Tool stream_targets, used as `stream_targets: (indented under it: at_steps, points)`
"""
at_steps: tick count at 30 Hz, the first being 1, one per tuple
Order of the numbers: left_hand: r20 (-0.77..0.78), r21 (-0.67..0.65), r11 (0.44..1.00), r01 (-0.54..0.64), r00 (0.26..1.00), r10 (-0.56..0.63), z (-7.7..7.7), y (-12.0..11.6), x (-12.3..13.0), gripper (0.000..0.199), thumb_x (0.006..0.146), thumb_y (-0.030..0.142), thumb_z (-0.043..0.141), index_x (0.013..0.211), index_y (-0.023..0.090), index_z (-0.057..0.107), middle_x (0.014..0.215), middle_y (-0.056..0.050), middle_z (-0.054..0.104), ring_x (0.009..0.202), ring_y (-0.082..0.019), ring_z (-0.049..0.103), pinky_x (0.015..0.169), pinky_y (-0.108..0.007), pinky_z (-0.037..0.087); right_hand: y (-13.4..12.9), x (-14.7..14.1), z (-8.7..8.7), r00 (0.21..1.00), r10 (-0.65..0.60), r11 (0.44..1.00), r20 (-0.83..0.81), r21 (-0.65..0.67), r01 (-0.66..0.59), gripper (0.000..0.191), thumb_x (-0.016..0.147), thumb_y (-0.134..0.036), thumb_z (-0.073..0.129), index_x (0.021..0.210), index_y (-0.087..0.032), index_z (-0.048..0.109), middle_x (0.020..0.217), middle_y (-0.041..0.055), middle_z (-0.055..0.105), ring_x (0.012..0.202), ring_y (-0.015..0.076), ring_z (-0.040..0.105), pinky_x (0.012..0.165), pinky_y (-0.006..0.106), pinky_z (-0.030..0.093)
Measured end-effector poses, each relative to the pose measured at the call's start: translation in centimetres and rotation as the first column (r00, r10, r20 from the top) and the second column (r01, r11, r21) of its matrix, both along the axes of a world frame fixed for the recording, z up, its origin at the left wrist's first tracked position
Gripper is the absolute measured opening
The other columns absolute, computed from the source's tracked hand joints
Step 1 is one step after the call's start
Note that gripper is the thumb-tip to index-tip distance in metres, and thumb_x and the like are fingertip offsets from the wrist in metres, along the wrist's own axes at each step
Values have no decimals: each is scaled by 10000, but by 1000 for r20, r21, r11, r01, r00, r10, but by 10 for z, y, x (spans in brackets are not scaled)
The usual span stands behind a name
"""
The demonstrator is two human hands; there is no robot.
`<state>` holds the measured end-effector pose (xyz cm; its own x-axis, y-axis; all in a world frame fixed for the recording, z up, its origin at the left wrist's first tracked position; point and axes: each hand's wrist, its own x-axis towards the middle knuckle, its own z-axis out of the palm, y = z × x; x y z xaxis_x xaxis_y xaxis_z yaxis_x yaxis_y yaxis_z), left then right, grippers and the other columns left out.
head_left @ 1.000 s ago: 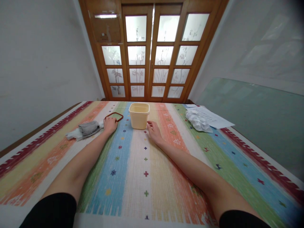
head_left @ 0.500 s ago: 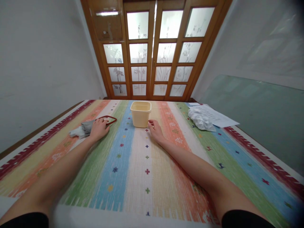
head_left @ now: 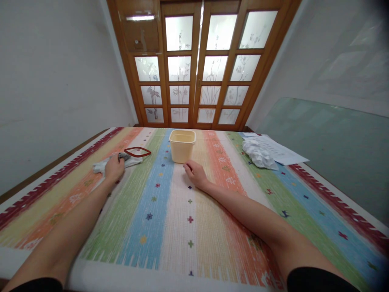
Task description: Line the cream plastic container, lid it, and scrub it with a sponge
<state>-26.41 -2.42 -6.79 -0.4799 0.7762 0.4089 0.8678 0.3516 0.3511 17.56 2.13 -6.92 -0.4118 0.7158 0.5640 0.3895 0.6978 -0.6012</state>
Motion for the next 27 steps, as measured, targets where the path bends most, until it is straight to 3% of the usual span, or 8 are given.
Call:
stream_targets:
  at_steps: [2, 4, 10, 16, 18, 21, 25, 27]
  points:
    - [166, 127, 990, -62, 985, 40, -3, 5, 1, 299, 960, 341, 491, 1102, 166, 687, 1060, -164, 739, 1009, -349, 688, 920, -455, 533, -12, -20, 1, 974, 173, 982, 145, 54, -183, 216, 1050, -320, 508, 978, -209, 680, 947, 58, 688, 890, 200, 620, 827, 323, 458]
    - [312, 246, 963, -106, 950, 25, -5, 9, 5, 264, 944, 341, 525, 1071, 176, 687, 1036, -132, 738, 1006, -323, 685, 939, -434, 535, -21, -48, 2, 949, 246, 961, 196, 79, -265, 209, 1049, -336, 540, 1140, -209, 678, 1123, 93, 688, 1049, 222, 624, 931, 351, 478]
    - [540, 475, 847, -239, 839, -66, -7, 20, 9, 246, 916, 331, 540, 1037, 161, 673, 1036, -92, 725, 971, -248, 671, 959, -376, 542, -6, -151, -4, 980, 163, 982, 115, 82, -173, 413, 1019, -334, 601, 1406, -193, 578, 1505, 146, 526, 1397, 256, 484, 1178, 414, 403]
    - [628, 494, 827, -267, 768, -127, -9, 19, 14, 272, 907, 344, 525, 1049, 162, 667, 1014, -79, 718, 987, -237, 675, 950, -371, 557, 35, -227, -6, 994, 45, 999, 100, -10, -44, 675, 997, -372, 641, 1582, -136, 400, 1604, 199, 441, 1490, 280, 391, 1239, 442, 326]
    - [650, 480, 835, -271, 749, -131, -10, 18, 17, 259, 903, 355, 538, 1031, 169, 665, 987, -71, 716, 1009, -238, 679, 958, -368, 560, 46, -240, -3, 994, 27, 999, 102, -34, -24, 695, 979, -370, 672, 1574, -125, 410, 1559, 199, 491, 1446, 282, 430, 1210, 435, 352]
    - [692, 460, 840, -286, 708, -138, -6, 17, 19, 237, 889, 351, 572, 1017, 173, 663, 996, -70, 720, 1033, -231, 684, 984, -362, 559, 58, -245, 2, 990, 21, 998, 140, -54, -13, 452, 987, -298, 650, 1401, -126, 592, 1382, 169, 625, 1311, 268, 517, 1136, 406, 399]
    - [809, 501, 790, -354, 516, -282, 9, 17, 14, 256, 913, 259, 518, 1128, 167, 622, 1037, -73, 728, 1027, -188, 702, 980, -339, 574, 60, -230, 3, 989, 18, 999, 150, -37, -12, 208, 1021, -239, 562, 1157, -160, 698, 1149, 118, 695, 1135, 248, 567, 1029, 381, 437]
    - [816, 527, 757, -387, 481, -321, 17, 17, 9, 252, 943, 226, 479, 1162, 164, 589, 1068, -75, 728, 1000, -162, 709, 967, -335, 583, 52, -219, 1, 992, 51, 998, 118, 16, -53, 196, 1023, -224, 554, 1151, -187, 698, 1146, 98, 693, 1129, 240, 565, 1028, 376, 431]
